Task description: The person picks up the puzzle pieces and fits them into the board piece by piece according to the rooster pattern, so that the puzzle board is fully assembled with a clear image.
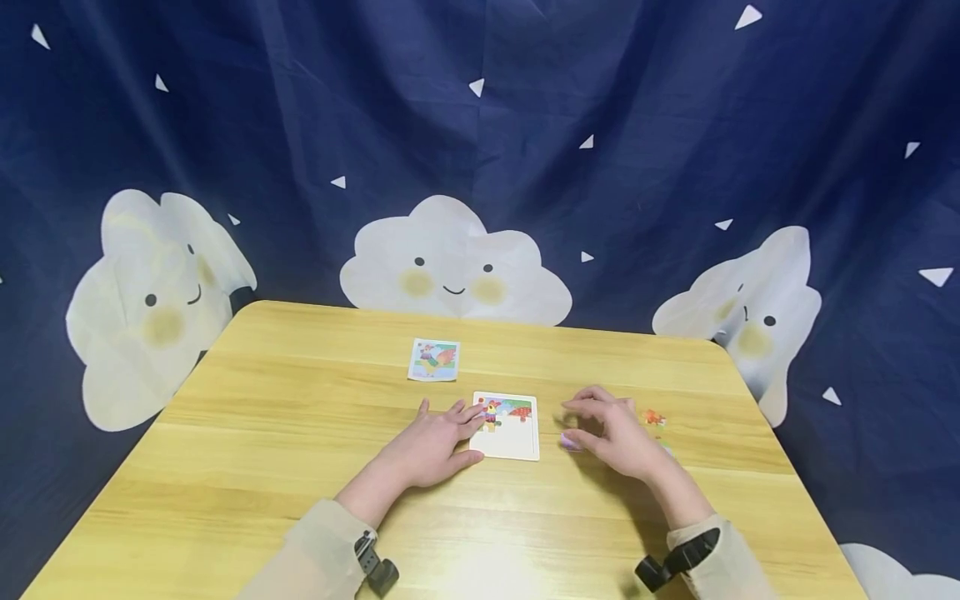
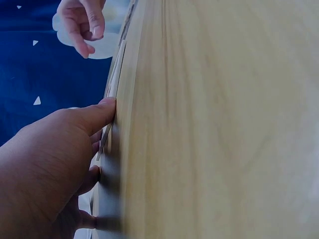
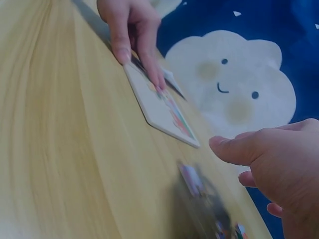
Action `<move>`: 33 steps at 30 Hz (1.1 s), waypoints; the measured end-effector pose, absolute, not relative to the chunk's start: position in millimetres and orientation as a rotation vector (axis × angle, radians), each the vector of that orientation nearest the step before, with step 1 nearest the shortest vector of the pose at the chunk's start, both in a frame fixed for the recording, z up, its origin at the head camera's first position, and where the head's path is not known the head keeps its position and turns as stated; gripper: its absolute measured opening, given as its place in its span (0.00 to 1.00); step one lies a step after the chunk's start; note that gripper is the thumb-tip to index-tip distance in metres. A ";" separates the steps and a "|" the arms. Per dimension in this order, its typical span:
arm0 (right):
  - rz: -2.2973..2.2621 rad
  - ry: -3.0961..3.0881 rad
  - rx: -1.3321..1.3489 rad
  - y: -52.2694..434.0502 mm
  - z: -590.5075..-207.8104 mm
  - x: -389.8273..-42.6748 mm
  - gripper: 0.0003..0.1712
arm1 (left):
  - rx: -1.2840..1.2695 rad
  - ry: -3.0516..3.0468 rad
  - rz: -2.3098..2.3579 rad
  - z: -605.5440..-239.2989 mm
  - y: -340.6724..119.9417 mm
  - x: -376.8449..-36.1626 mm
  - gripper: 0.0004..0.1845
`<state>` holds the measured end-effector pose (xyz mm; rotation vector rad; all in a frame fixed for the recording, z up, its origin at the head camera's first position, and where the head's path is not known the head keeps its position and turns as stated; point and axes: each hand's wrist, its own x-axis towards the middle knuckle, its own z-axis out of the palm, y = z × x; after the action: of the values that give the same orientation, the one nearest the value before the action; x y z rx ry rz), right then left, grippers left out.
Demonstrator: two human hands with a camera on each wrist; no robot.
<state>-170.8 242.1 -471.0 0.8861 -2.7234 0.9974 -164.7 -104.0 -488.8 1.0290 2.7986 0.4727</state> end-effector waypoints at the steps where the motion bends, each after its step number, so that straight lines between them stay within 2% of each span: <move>1: 1.001 -2.726 0.880 245.4 -470.4 -170.8 0.24 | 1.029 2.800 0.473 -489.0 -104.1 -164.7 0.35; 8: 0.991 -2.782 0.795 270.1 -470.8 -170.8 0.28 | 1.028 2.793 0.486 -487.9 -103.8 -163.7 0.35; 20: 0.936 -2.824 0.680 301.8 -479.3 -175.5 0.25 | 1.024 2.803 0.479 -489.9 -104.1 -164.3 0.35; 33: 0.743 -2.922 0.405 299.6 -487.6 -184.1 0.24 | 1.006 2.809 0.478 -491.3 -103.7 -164.0 0.35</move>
<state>-184.1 299.6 -487.6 0.4055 -2.9218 0.7434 -164.0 -103.7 -491.3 1.0059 2.8095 0.4783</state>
